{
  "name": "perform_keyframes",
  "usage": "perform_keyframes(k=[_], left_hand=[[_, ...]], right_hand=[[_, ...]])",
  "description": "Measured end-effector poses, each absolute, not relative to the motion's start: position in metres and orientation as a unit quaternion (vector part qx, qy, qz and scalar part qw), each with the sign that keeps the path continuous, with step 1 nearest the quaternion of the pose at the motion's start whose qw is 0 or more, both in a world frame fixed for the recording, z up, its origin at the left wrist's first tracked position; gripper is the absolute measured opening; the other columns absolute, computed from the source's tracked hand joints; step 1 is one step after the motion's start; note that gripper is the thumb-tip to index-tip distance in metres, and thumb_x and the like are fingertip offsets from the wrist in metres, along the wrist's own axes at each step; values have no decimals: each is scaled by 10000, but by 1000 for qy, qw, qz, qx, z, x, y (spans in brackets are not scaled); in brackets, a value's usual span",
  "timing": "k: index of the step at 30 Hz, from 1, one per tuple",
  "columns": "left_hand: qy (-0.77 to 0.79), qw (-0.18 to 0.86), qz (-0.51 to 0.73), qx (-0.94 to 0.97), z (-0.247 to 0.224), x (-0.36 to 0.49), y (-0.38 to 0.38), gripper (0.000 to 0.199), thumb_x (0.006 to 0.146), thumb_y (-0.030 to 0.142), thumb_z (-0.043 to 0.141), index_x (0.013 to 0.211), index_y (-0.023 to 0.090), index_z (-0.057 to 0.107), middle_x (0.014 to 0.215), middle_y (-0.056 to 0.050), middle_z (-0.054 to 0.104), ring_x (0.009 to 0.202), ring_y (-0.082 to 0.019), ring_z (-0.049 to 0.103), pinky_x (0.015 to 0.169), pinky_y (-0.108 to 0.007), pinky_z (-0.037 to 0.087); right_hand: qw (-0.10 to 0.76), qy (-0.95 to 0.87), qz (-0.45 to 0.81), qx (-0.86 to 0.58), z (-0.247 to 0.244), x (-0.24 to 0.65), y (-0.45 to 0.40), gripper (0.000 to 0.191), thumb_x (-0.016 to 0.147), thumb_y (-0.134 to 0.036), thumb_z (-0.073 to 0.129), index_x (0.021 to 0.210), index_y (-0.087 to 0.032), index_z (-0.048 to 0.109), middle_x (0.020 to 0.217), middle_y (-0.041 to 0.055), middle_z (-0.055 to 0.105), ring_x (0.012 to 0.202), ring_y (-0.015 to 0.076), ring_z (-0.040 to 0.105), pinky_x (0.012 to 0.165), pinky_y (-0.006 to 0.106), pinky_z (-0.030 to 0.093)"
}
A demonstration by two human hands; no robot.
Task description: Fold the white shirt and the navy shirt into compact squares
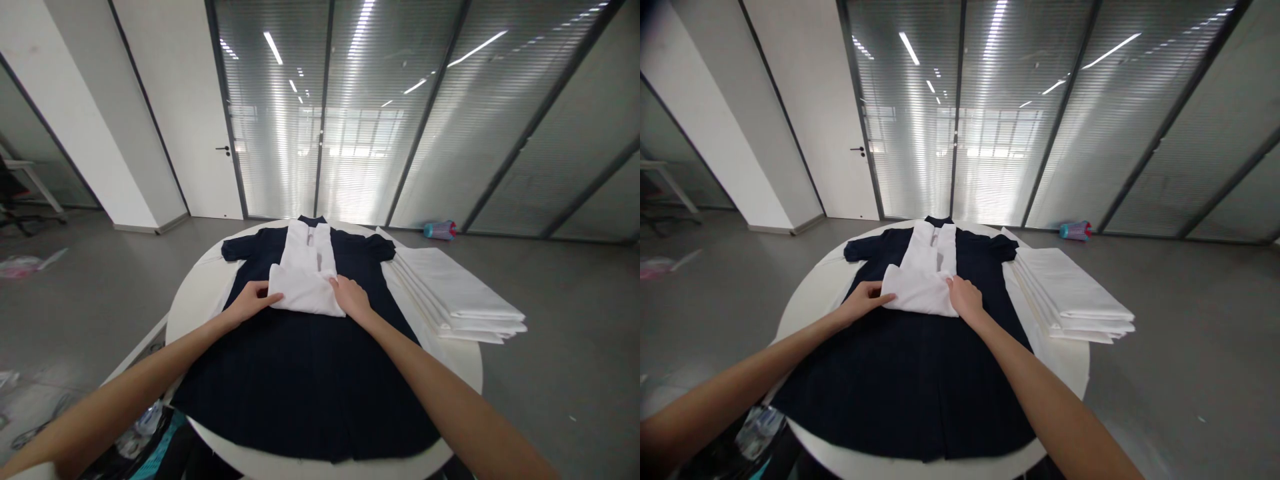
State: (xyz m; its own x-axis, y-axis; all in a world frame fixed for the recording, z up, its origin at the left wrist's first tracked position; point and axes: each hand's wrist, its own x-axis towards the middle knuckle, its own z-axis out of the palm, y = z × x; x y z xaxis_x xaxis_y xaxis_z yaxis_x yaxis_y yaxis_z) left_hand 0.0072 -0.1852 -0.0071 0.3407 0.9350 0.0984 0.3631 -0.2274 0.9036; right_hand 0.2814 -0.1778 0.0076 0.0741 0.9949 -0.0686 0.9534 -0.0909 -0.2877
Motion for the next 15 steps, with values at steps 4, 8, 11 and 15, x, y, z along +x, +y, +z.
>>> perform_keyframes(k=[4,8,11,15], left_hand=[[429,360,354,749,0,10,-193,433,843,568,631,1003,171,699,933,-53,693,887,-237,612,780,-339,513],[426,368,354,747,-2,16,-189,424,862,576,577,970,170,634,864,-32,627,774,-184,563,666,-287,487],[463,427,352,692,-7,19,-180,437,830,580,592,951,159,598,763,4,547,618,-129,494,516,-233,410],[516,466,333,637,-5,20,-169,474,773,428,677,1151,163,569,762,17,542,571,-111,487,456,-206,369]], right_hand=[[78,-666,121,-732,9,283,-177,521,1056,-458,235,1246,-155,614,1186,190,680,1107,285,650,883,364,478],[74,-661,124,-736,11,285,-175,512,1055,-439,248,1238,-138,620,1186,203,677,1100,289,655,871,366,482],[72,-660,124,-738,11,286,-174,493,1051,-436,278,1221,-136,629,1184,206,677,1096,285,657,871,360,481],[75,-659,115,-739,8,291,-175,449,1024,-462,371,1197,-142,635,1193,204,671,1104,296,650,871,365,476]])
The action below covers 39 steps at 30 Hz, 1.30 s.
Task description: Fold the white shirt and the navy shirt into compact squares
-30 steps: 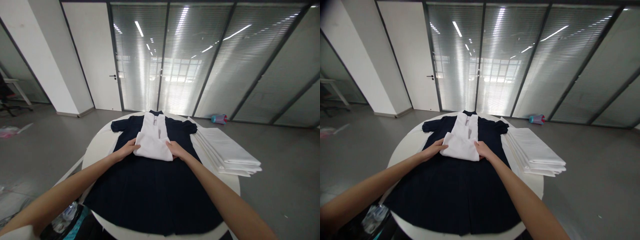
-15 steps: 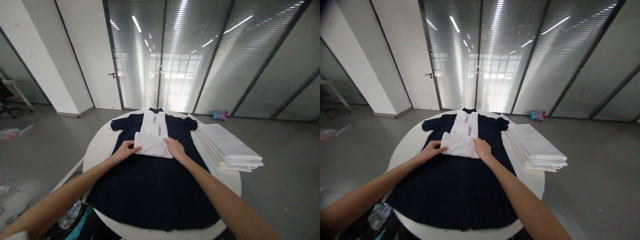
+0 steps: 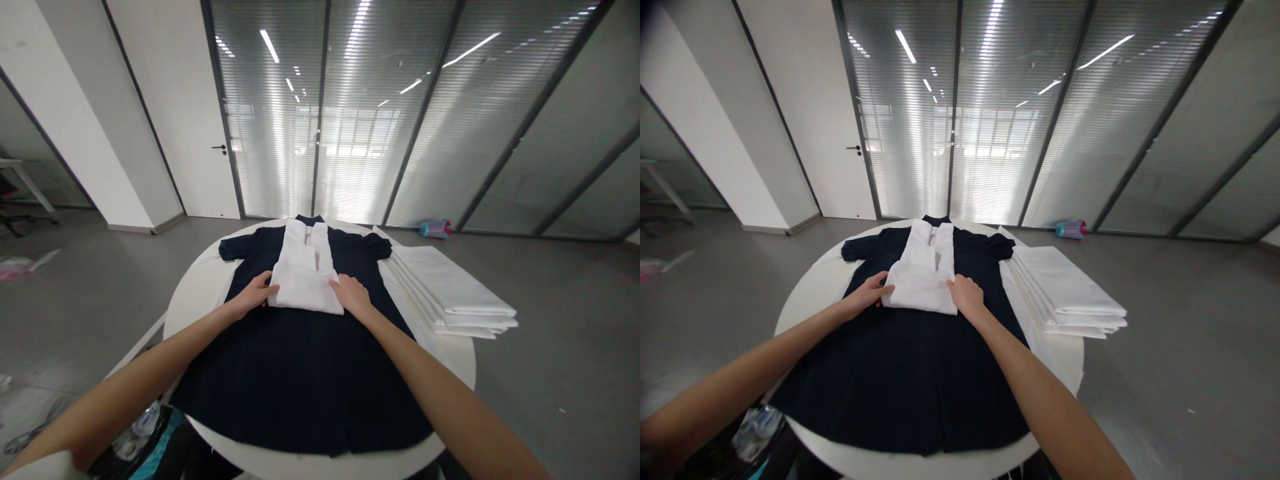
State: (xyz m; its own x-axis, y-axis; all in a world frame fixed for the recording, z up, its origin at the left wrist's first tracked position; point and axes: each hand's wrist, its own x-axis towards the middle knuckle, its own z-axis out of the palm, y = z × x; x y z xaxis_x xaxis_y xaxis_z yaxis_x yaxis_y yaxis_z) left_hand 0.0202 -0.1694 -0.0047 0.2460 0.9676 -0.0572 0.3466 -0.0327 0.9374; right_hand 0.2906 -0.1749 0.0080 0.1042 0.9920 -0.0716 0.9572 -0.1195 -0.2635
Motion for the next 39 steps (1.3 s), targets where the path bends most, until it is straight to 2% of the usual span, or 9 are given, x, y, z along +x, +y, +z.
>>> perform_keyframes(k=[6,10,14,22,26,30,32,35,39], left_hand=[[541,495,354,580,13,25,-156,844,752,410,723,1484,228,344,962,-52,644,670,-169,603,550,-256,467],[439,451,420,654,5,29,-140,742,693,315,741,1383,173,506,1059,-85,679,885,-210,631,759,-293,503],[465,385,432,670,-8,36,-125,594,710,292,680,1274,121,604,882,-45,671,753,-176,591,692,-271,466],[572,305,454,611,-1,29,-138,661,761,464,714,1315,159,524,874,-23,588,702,-149,562,668,-276,452],[561,418,343,627,5,13,-168,778,802,597,657,1393,164,393,703,30,577,610,-159,559,549,-263,396],[511,458,319,654,5,5,-187,927,657,481,829,1396,151,378,698,44,614,602,-155,599,568,-268,424],[520,455,339,639,3,5,-189,878,638,470,846,1342,140,437,694,36,619,563,-146,600,512,-249,405],[540,473,336,610,-1,7,-185,628,628,521,847,1048,126,598,665,5,628,518,-137,601,422,-214,351],[510,549,342,567,-5,10,-183,508,636,552,845,778,140,584,620,-2,621,560,-143,655,395,-169,348]], right_hand=[[165,-670,107,-716,4,301,-172,384,1026,-454,359,1031,-207,653,1057,110,717,1016,270,667,812,331,460],[210,-669,102,-705,3,301,-166,361,1045,-401,322,1071,-217,631,1071,89,720,1011,244,665,793,300,445],[152,-660,80,-731,0,300,-164,334,1024,-417,387,1035,-219,656,1059,105,719,1010,280,672,784,328,458],[105,-667,29,-737,0,295,-169,343,1025,-394,374,1053,-202,656,1041,129,724,973,286,697,799,355,481],[105,-665,30,-738,2,291,-171,332,1022,-377,372,1057,-193,645,1055,141,720,981,299,697,799,366,486],[128,-653,47,-744,5,292,-170,333,1026,-401,374,1053,-198,637,1054,137,721,1002,292,692,814,363,481],[163,-642,76,-746,9,296,-169,324,1017,-443,411,1064,-205,627,1037,122,728,982,274,697,807,347,484],[210,-626,194,-725,17,307,-172,345,994,-473,477,1157,-182,568,840,68,746,720,195,712,713,294,504],[203,-624,350,-668,20,318,-191,288,973,-371,546,1134,-132,550,664,20,704,485,133,633,466,214,449]])
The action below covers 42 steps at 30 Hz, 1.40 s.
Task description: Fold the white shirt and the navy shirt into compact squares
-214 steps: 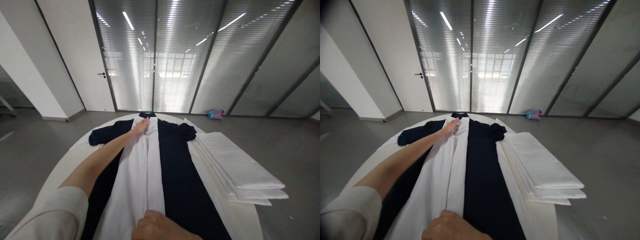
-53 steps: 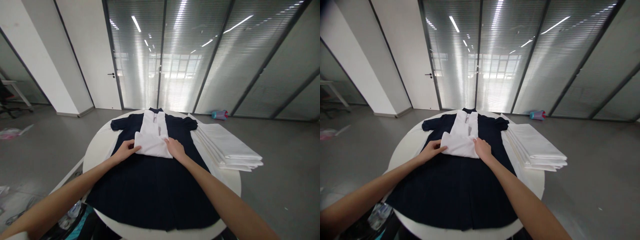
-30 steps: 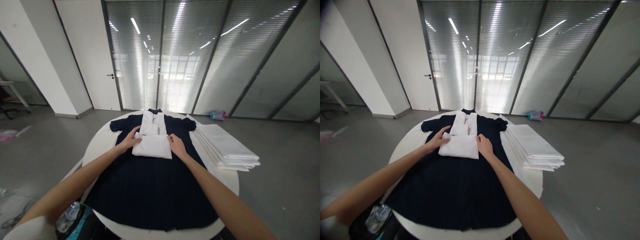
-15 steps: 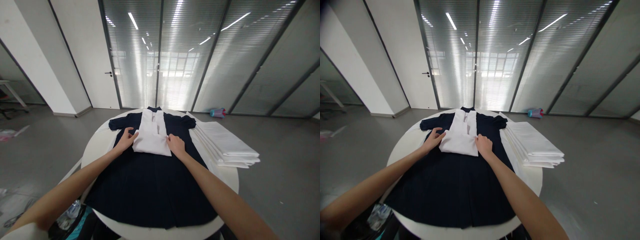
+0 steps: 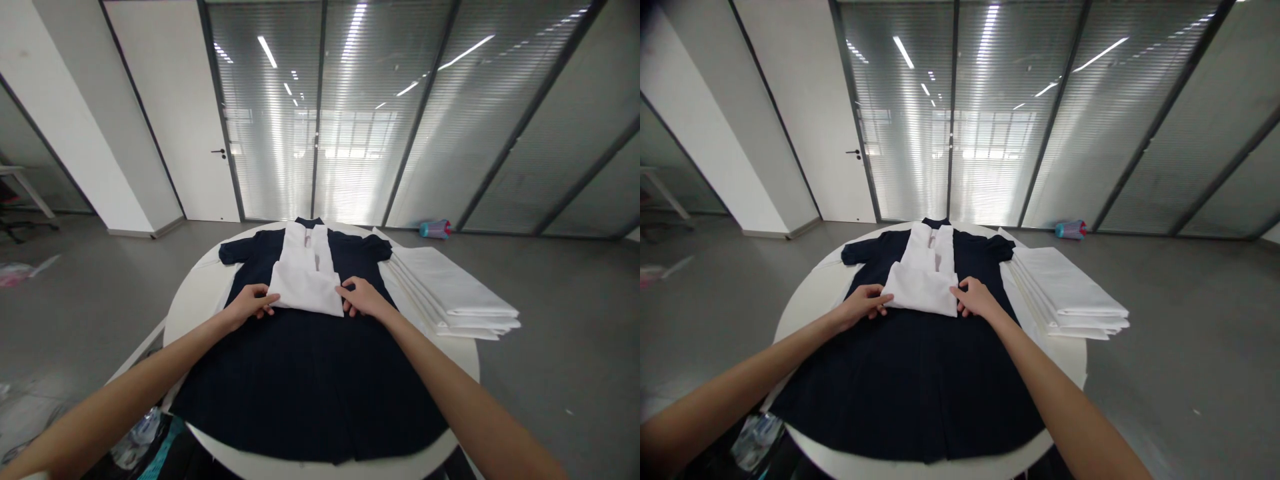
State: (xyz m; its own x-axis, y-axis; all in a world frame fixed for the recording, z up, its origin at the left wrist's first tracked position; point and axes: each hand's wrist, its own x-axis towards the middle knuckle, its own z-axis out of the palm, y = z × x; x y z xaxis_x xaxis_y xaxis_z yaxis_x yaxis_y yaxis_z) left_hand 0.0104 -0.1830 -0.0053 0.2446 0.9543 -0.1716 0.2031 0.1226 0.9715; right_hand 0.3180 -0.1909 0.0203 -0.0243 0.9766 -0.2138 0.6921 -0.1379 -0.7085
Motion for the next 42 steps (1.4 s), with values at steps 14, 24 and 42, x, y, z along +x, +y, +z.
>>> perform_keyframes(k=[14,24,42], left_hand=[[500,609,411,458,-1,22,-193,411,870,304,741,1137,169,459,793,-42,690,692,-257,764,613,-334,639],[549,530,359,538,5,18,-189,776,859,212,690,1496,217,247,880,-30,633,529,-156,686,462,-255,558],[380,-4,238,894,7,35,-170,461,837,37,457,1228,176,657,1410,-118,564,1431,-287,389,1173,-507,329]], right_hand=[[348,-546,472,-599,12,302,-217,151,994,-200,479,844,-185,482,631,-41,585,468,103,642,332,150,365],[319,-605,335,-648,-2,312,-210,219,839,-138,594,1049,-174,539,646,-22,634,465,123,590,461,215,468],[88,-844,69,-524,-8,259,-194,725,1006,-639,188,1580,-205,287,1645,157,178,1519,363,111,1205,567,96]])
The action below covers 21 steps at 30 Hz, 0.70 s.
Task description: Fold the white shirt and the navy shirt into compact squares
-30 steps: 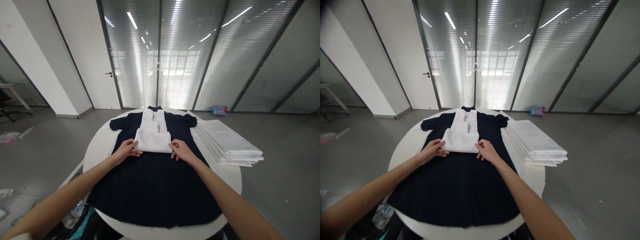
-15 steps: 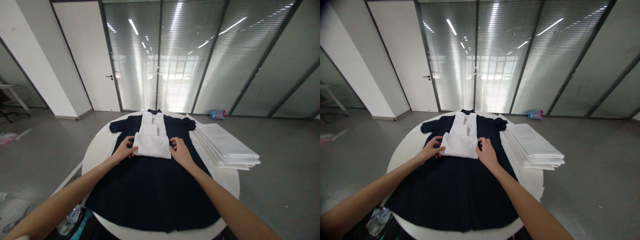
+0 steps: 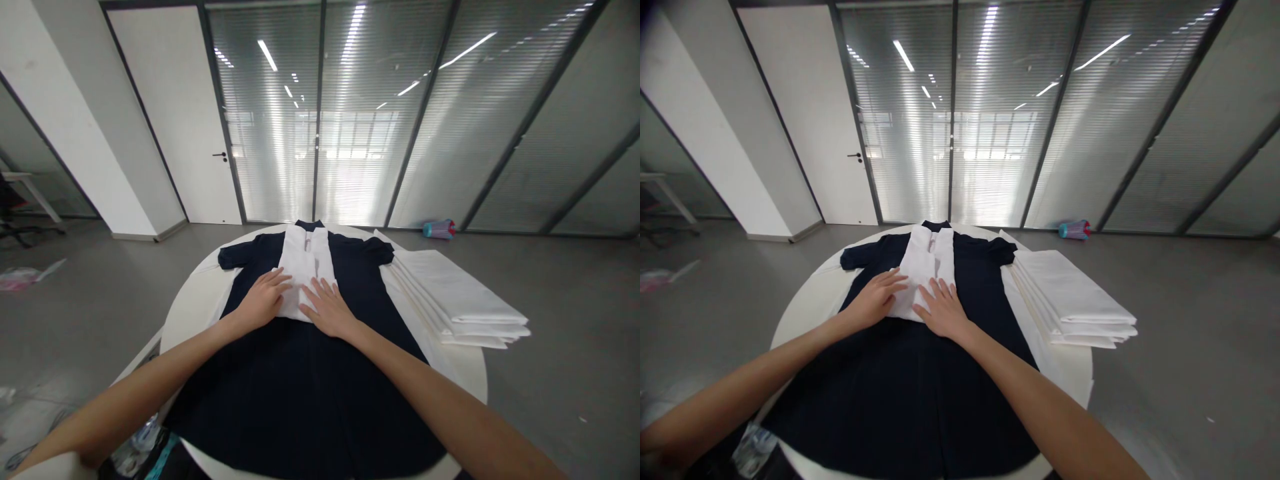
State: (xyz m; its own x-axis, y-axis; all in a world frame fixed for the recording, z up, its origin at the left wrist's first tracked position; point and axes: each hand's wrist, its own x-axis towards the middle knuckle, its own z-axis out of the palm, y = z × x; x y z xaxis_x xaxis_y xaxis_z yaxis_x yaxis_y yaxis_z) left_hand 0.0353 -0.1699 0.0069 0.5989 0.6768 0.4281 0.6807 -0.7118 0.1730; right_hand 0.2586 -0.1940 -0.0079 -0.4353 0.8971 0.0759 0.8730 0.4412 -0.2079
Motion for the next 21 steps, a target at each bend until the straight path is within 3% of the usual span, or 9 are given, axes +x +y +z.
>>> perform_keyframes(k=[3,6,10,21], left_hand=[[-356,-60,-203,-910,4,47,-161,420,938,178,465,1338,161,593,1450,-136,550,1454,-281,365,1201,-506,267],[-396,-140,-167,-892,-9,49,-151,532,967,390,497,1439,146,502,1566,-181,376,1494,-329,257,1211,-540,184],[-412,-198,-129,-880,-22,42,-144,645,979,520,445,1522,177,389,1621,-169,229,1519,-312,149,1215,-532,133],[-415,-171,-95,-889,-19,44,-149,696,998,553,379,1560,148,312,1632,-187,189,1526,-322,122,1214,-552,124]], right_hand=[[91,-846,76,-520,-9,262,-193,771,996,-663,163,1579,-174,285,1641,169,181,1519,358,119,1208,565,100],[89,-852,98,-507,-8,270,-190,848,976,-701,152,1582,-116,252,1637,190,161,1523,338,114,1217,541,112],[89,-857,116,-494,-8,283,-187,895,961,-729,160,1581,-88,237,1635,200,131,1526,313,104,1226,512,127],[102,-863,111,-482,-13,285,-186,869,980,-692,196,1565,-53,269,1628,220,152,1525,316,110,1232,512,119]])
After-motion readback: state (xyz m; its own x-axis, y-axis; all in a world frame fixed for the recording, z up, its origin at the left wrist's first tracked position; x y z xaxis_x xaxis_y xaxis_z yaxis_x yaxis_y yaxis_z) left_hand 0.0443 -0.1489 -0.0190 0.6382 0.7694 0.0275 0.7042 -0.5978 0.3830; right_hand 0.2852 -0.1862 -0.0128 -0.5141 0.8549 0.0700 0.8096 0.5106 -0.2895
